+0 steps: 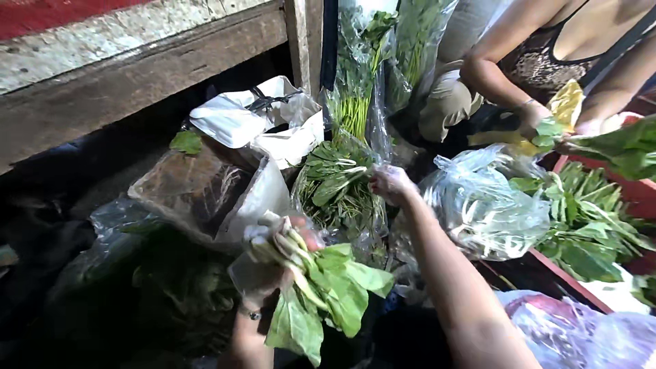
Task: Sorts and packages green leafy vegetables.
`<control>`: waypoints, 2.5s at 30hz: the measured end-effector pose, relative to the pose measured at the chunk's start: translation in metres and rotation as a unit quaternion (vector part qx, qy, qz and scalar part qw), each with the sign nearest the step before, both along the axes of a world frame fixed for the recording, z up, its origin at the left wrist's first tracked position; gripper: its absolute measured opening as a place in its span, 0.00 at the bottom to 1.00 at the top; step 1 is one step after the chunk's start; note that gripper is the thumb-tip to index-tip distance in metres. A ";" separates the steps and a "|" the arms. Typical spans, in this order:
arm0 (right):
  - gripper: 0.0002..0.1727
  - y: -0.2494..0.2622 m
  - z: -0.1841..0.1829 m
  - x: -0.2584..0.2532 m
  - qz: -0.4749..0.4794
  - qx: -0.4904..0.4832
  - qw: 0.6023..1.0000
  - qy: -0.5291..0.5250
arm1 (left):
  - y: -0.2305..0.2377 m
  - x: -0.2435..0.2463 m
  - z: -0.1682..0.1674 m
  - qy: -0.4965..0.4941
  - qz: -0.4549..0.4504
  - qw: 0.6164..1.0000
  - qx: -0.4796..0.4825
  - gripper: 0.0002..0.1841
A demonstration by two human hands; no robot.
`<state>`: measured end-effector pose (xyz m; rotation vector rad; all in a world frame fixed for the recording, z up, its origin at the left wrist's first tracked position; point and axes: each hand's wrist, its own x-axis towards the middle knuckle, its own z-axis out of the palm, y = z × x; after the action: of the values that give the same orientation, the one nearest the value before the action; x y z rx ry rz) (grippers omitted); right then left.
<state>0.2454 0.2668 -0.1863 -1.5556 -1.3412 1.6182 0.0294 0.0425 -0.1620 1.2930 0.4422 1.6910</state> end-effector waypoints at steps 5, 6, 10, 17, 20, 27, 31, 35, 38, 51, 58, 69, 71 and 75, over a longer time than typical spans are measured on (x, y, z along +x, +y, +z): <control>0.35 0.031 -0.055 -0.049 -0.068 -0.074 0.987 -0.123 | 0.005 0.006 -0.004 -0.023 -0.062 0.998 -0.023 0.32; 0.36 0.035 -0.061 -0.055 -0.067 -0.062 0.980 -0.174 | 0.006 0.007 -0.005 -0.029 -0.069 0.997 -0.023 0.32; 0.29 0.034 -0.074 -0.060 -0.099 -0.026 0.980 -0.173 | 0.008 0.008 -0.005 -0.027 -0.075 0.997 -0.024 0.33; 0.17 0.000 -0.029 -0.048 -0.219 0.137 0.961 0.097 | 0.004 0.005 -0.009 -0.026 -0.051 0.998 -0.010 0.33; 0.18 0.005 0.023 -0.018 -0.209 0.263 0.928 0.161 | 0.006 0.001 -0.014 -0.013 -0.033 0.999 -0.007 0.33; 0.32 -0.077 0.130 0.050 0.074 0.412 0.908 0.030 | 0.000 0.017 -0.019 -0.007 -0.001 0.996 -0.087 0.27; 0.16 -0.140 0.118 0.032 0.178 0.417 0.887 0.085 | 0.006 0.031 -0.024 -0.022 -0.022 0.998 -0.062 0.29; 0.15 -0.174 0.092 0.003 0.160 0.466 0.862 0.117 | -0.007 0.048 -0.006 0.013 0.053 0.997 -0.045 0.24; 0.19 -0.188 0.077 -0.008 0.082 0.512 0.852 0.068 | -0.003 0.053 -0.009 0.047 0.093 0.992 -0.070 0.33; 0.22 -0.184 0.072 -0.004 0.105 0.439 0.886 0.107 | 0.000 0.051 -0.013 0.093 0.087 0.986 -0.103 0.52; 0.46 -0.188 0.106 0.016 0.220 0.428 0.851 -0.210 | 0.002 0.046 -0.008 0.161 0.099 0.976 -0.105 0.59; 0.41 -0.184 0.074 0.007 0.196 0.372 0.901 -0.107 | -0.008 0.063 0.000 0.130 0.068 0.972 -0.182 0.50; 0.42 -0.183 0.075 0.007 0.214 0.357 0.898 -0.139 | -0.008 0.066 0.002 0.158 0.099 0.963 -0.193 0.49; 0.45 -0.184 0.080 0.001 0.238 0.349 0.875 -0.238 | -0.006 0.071 -0.015 0.198 0.158 0.940 -0.229 0.60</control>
<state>0.2468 0.0824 -0.1061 -1.2401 -2.3896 0.7808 0.1005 0.0365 -0.1774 1.2470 1.2630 1.4470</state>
